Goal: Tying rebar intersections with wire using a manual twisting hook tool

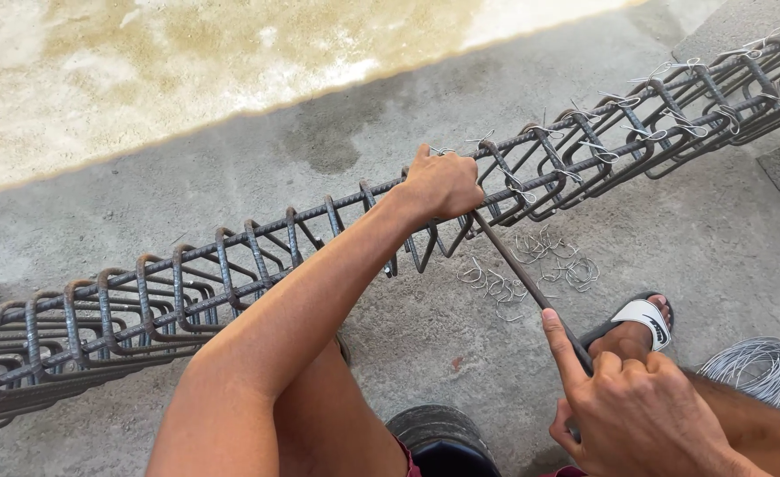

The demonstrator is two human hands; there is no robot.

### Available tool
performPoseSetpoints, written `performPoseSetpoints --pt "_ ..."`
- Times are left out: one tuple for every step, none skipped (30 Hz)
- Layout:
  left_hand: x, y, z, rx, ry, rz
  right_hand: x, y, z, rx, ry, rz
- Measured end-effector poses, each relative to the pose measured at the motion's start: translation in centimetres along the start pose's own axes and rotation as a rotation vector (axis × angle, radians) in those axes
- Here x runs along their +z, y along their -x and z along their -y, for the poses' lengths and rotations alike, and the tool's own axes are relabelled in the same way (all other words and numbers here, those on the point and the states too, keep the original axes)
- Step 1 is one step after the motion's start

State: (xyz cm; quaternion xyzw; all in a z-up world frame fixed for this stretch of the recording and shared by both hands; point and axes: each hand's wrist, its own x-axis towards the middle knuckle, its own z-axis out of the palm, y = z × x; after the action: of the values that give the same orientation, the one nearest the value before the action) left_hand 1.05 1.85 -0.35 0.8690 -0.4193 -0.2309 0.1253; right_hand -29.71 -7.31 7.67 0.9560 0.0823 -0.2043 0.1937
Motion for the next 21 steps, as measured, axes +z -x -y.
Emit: performPoseSetpoints --pt "0.0 0.1 -0.1 0.003 -0.001 0.004 0.2 0.2 0.0 0.002 -0.004 0.003" --pt "0.0 0.1 -0.3 -0.035 -0.004 0.023 0.4 0.4 -0.1 0.031 -0.035 -0.005" --pt "-0.1 0.1 -0.4 -0.074 -0.008 0.038 0.7 0.5 -0.2 0.059 -0.065 -0.016" --pt "-0.1 0.0 -0.5 -0.073 -0.01 0.038 0.9 0.5 -0.3 0.061 -0.066 -0.016" --pt "0.0 0.2 -0.5 -0.076 0.002 0.025 1.0 0.5 -0.3 0.073 -0.105 -0.008" --pt "0.1 0.4 -0.4 -0.08 0.013 0.012 1.1 0.4 -0.3 0.086 -0.144 0.0" --pt "0.2 0.4 -0.5 -0.084 0.013 0.014 1.1 0.5 -0.2 0.082 -0.146 0.0" --pt "0.3 0.4 -0.6 -0.104 0.037 0.005 1.1 0.7 -0.2 0.113 -0.191 -0.01" --pt "0.3 0.3 -0.6 -0.123 0.061 -0.007 1.0 0.7 -0.3 0.145 -0.234 -0.022" --pt "0.4 0.2 -0.5 -0.125 0.06 -0.008 1.4 0.7 -0.2 0.143 -0.234 -0.023" --pt "0.6 0.1 -0.4 -0.125 0.077 -0.016 1.9 0.6 -0.1 0.146 -0.271 -0.035" --pt "0.8 0.1 -0.2 -0.124 0.094 -0.023 2.3 0.6 0.0 0.148 -0.307 -0.047" --pt "0.8 0.0 -0.2 -0.126 0.092 -0.023 2.4 0.6 0.0 0.146 -0.31 -0.049" --pt "0.9 -0.1 -0.1 -0.136 0.131 -0.027 2.5 0.6 0.1 0.176 -0.33 -0.045" --pt "1.1 -0.1 0.0 -0.146 0.172 -0.029 2.7 0.6 0.3 0.207 -0.351 -0.038" --pt "1.6 -0.2 0.3 -0.147 0.171 -0.026 2.9 0.6 0.3 0.205 -0.353 -0.037" --pt "1.9 -0.5 0.5 -0.156 0.212 -0.055 3.1 0.6 0.3 0.204 -0.373 -0.025" --pt "2.2 -0.8 0.7 -0.165 0.254 -0.084 3.3 0.5 0.2 0.202 -0.392 -0.013" --pt "2.3 -1.0 0.9 -0.165 0.254 -0.082 3.5 0.5 0.1 0.203 -0.393 -0.012" --pt "2.4 -1.1 1.2 -0.196 0.291 -0.088 3.8 0.5 0.0 0.196 -0.408 -0.036" --pt "2.5 -1.2 1.5 -0.231 0.328 -0.091 4.1 0.5 0.0 0.187 -0.425 -0.06"
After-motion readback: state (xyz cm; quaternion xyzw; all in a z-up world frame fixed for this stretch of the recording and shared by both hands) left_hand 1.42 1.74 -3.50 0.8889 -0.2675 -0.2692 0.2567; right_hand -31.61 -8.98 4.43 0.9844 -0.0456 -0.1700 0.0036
